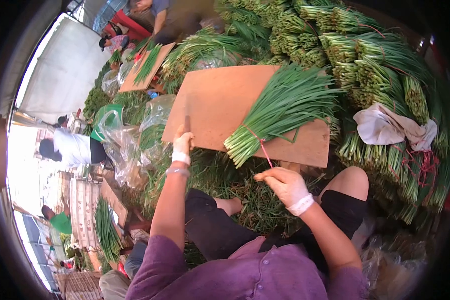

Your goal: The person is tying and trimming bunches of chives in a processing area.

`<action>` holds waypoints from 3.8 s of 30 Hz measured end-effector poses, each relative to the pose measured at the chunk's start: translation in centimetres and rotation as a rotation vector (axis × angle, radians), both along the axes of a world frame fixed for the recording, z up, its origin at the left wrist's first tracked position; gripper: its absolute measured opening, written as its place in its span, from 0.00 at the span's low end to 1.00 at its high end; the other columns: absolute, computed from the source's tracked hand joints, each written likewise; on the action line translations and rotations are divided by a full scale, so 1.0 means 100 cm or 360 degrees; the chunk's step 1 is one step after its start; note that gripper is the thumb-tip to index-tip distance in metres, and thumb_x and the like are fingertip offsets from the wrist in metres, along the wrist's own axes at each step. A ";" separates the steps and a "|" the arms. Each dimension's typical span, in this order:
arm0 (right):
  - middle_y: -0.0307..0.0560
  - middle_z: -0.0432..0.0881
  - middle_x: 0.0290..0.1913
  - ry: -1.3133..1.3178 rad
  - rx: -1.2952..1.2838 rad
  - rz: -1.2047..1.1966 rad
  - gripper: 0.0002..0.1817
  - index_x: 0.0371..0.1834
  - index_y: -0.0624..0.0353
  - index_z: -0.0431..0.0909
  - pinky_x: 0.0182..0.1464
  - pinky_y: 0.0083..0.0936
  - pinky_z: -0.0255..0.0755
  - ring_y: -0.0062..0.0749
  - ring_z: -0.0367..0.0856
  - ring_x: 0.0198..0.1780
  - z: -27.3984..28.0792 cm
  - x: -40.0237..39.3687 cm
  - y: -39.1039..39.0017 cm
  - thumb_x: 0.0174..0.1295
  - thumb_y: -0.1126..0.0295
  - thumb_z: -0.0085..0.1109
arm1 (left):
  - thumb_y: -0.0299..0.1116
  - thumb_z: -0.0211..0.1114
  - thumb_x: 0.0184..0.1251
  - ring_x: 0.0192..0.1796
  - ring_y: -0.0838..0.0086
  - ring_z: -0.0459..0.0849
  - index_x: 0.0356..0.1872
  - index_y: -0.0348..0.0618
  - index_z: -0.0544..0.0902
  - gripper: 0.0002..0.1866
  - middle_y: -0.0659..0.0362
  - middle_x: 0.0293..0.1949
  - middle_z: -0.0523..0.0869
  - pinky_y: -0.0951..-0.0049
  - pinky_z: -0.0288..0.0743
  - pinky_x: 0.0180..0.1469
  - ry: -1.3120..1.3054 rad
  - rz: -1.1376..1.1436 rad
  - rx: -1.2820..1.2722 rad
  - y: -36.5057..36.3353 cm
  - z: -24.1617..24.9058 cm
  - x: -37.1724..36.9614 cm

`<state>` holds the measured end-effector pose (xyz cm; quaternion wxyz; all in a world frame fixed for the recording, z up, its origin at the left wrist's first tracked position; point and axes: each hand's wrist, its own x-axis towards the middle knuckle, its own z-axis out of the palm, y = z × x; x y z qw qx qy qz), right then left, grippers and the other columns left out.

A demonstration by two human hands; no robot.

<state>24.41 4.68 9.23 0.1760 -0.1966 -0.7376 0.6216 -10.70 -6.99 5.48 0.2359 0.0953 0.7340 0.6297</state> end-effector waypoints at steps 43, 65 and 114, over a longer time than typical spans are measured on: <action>0.41 0.83 0.39 -0.0108 0.0122 -0.0314 0.22 0.51 0.58 0.75 0.46 0.24 0.73 0.25 0.80 0.41 0.000 -0.107 0.099 0.50 0.67 0.63 | 0.55 0.44 0.72 0.56 0.64 0.76 0.60 0.43 0.68 0.28 0.56 0.56 0.76 0.60 0.73 0.56 -0.0660 -0.0311 0.1059 0.052 0.018 0.147; 0.35 0.74 0.27 0.0183 -0.0633 -0.1064 0.16 0.48 0.61 0.76 0.25 0.17 0.66 0.17 0.70 0.22 -0.016 0.070 0.051 0.58 0.69 0.57 | 0.40 0.73 0.40 0.60 0.53 0.72 0.71 0.47 0.53 0.53 0.49 0.59 0.71 0.57 0.65 0.63 0.2413 -0.1778 -0.1064 0.161 0.042 0.140; 0.62 0.80 0.33 -0.1080 -0.0035 -0.0479 0.19 0.49 0.61 0.68 0.36 0.40 0.74 0.49 0.82 0.31 0.018 -0.034 0.088 0.60 0.60 0.46 | 0.46 0.71 0.36 0.47 0.59 0.85 0.41 0.45 0.83 0.26 0.50 0.40 0.86 0.63 0.77 0.49 0.1767 -0.1659 -0.1425 0.225 0.029 0.136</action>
